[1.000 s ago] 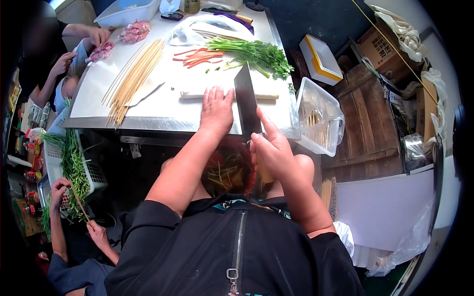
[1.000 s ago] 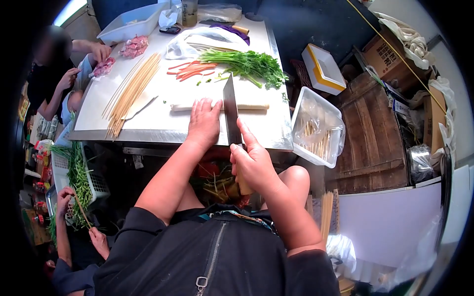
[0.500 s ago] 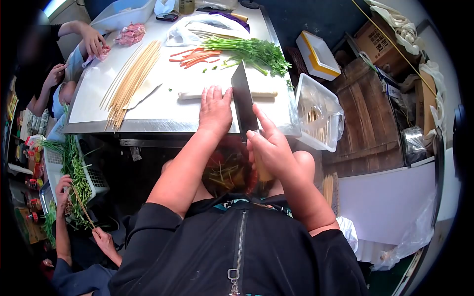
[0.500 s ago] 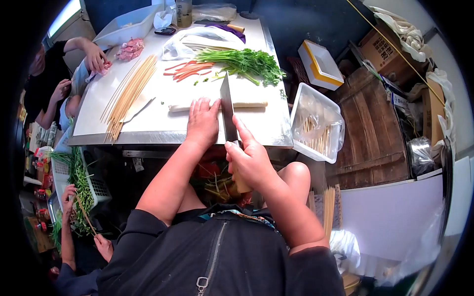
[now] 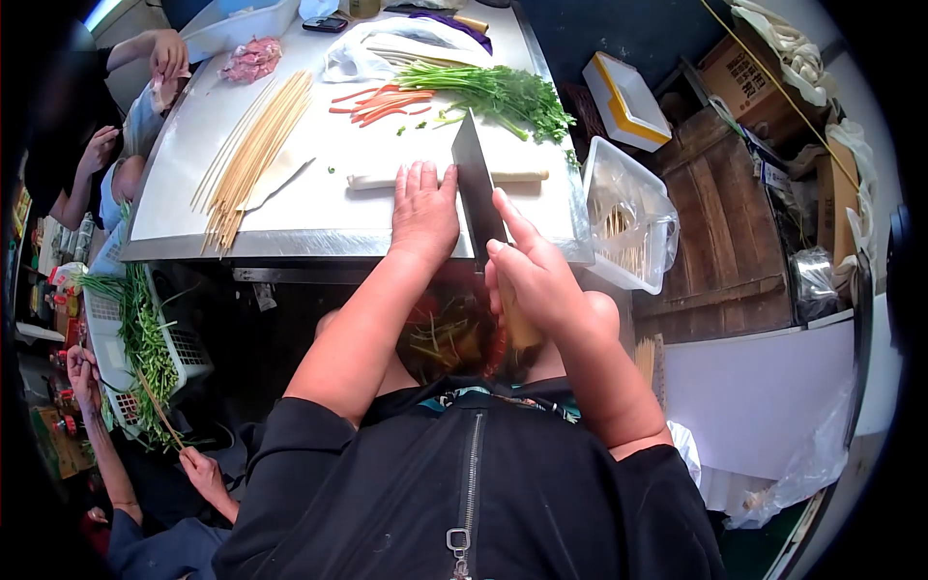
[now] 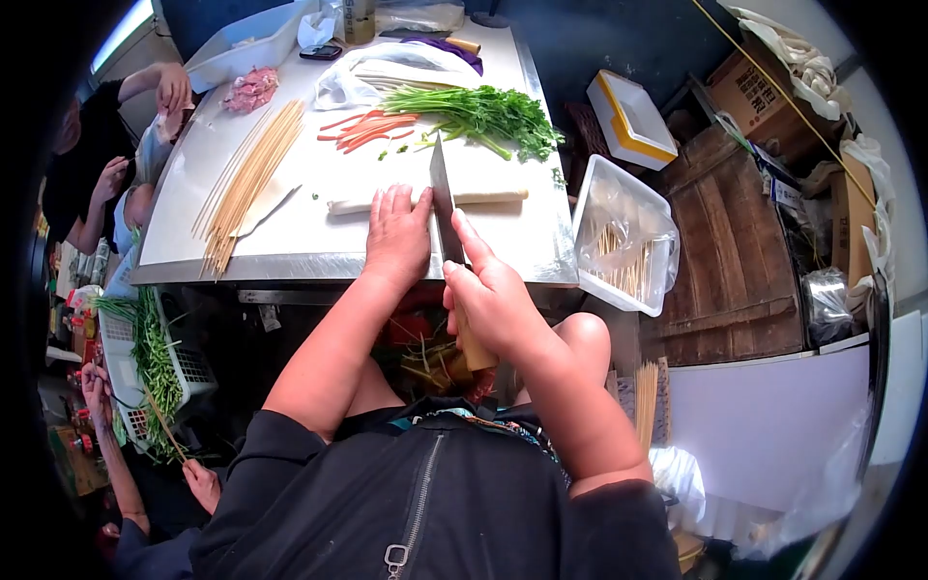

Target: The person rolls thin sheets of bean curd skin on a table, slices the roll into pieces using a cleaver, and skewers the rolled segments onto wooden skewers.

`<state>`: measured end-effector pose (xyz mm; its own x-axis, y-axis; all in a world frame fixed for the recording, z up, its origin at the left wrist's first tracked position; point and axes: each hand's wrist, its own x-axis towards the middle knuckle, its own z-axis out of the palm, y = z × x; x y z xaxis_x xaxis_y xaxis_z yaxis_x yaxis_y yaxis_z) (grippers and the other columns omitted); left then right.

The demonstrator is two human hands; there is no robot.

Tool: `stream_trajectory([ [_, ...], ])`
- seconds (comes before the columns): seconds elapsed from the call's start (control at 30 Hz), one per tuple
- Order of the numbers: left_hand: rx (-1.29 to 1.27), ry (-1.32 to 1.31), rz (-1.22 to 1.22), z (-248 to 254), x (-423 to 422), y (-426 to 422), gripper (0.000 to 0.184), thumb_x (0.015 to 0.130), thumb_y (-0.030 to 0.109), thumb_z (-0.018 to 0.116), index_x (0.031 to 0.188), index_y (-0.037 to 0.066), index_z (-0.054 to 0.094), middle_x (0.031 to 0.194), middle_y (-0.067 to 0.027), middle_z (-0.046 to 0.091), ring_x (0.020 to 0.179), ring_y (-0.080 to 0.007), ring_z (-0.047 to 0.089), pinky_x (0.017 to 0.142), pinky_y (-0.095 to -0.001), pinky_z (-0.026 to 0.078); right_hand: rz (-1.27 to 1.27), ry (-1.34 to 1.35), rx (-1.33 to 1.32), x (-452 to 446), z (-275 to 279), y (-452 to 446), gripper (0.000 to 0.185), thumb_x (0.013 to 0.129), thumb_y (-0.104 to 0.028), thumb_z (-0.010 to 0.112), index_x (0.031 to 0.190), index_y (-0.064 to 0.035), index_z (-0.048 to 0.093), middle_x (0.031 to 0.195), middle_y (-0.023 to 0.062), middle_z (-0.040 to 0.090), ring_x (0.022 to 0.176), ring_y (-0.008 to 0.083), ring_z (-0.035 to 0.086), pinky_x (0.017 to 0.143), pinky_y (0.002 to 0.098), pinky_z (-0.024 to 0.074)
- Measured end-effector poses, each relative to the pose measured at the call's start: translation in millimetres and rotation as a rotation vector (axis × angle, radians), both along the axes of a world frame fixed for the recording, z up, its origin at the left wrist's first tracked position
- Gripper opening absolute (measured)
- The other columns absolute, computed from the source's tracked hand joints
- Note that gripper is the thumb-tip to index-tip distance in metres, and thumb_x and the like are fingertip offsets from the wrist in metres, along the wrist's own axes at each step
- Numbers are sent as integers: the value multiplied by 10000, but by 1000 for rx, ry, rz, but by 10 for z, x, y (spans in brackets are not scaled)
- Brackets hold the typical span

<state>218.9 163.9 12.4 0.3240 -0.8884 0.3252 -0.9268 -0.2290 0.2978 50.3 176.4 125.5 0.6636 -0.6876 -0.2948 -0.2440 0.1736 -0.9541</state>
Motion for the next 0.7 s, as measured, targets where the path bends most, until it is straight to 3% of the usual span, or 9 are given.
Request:
stream_trajectory([
  [0.33, 29, 20, 3, 45, -3, 19, 473, 934, 115, 427, 1401, 74, 489, 1434, -200, 433, 1421, -341, 306, 1213, -452, 133, 7, 61, -29, 180, -43, -151, 642, 975, -149, 495, 1560, -220, 241, 715, 39, 545, 556, 149, 563, 498, 310, 498],
  [0.37, 25, 13, 0, 49, 1, 20, 473, 934, 115, 427, 1401, 74, 489, 1434, -200, 433, 1421, -341, 306, 1213, -452, 133, 39, 58, -81, 183, -8, -135, 649, 955, -133, 490, 1554, -120, 241, 701, 58, 562, 530, 151, 579, 541, 298, 507],
  [0.53, 45, 13, -1, 42, 4, 21, 457, 933, 114, 435, 1383, 89, 515, 1425, -195, 441, 1418, -337, 308, 1212, -451, 138, -14, 11, -120, -5, 71, -93, 639, 965, -133, 500, 1554, -140, 252, 715, 42, 554, 548, 128, 568, 533, 282, 493],
  [0.63, 39, -20, 1, 6, 2, 23, 443, 940, 130, 434, 1370, 93, 533, 1422, -190, 444, 1407, -334, 321, 1209, -453, 142, -84, -192, -115, -259, 176, -9, 616, 988, -116, 504, 1552, -173, 264, 750, 13, 553, 560, 89, 546, 508, 247, 474],
  [0.7, 21, -41, 2, -8, 10, 2, 438, 943, 137, 434, 1367, 92, 536, 1419, -189, 447, 1402, -335, 327, 1208, -455, 145, -129, -202, -126, -436, 201, 1, 629, 990, -100, 489, 1559, -146, 224, 764, 21, 559, 560, 90, 539, 506, 242, 476],
])
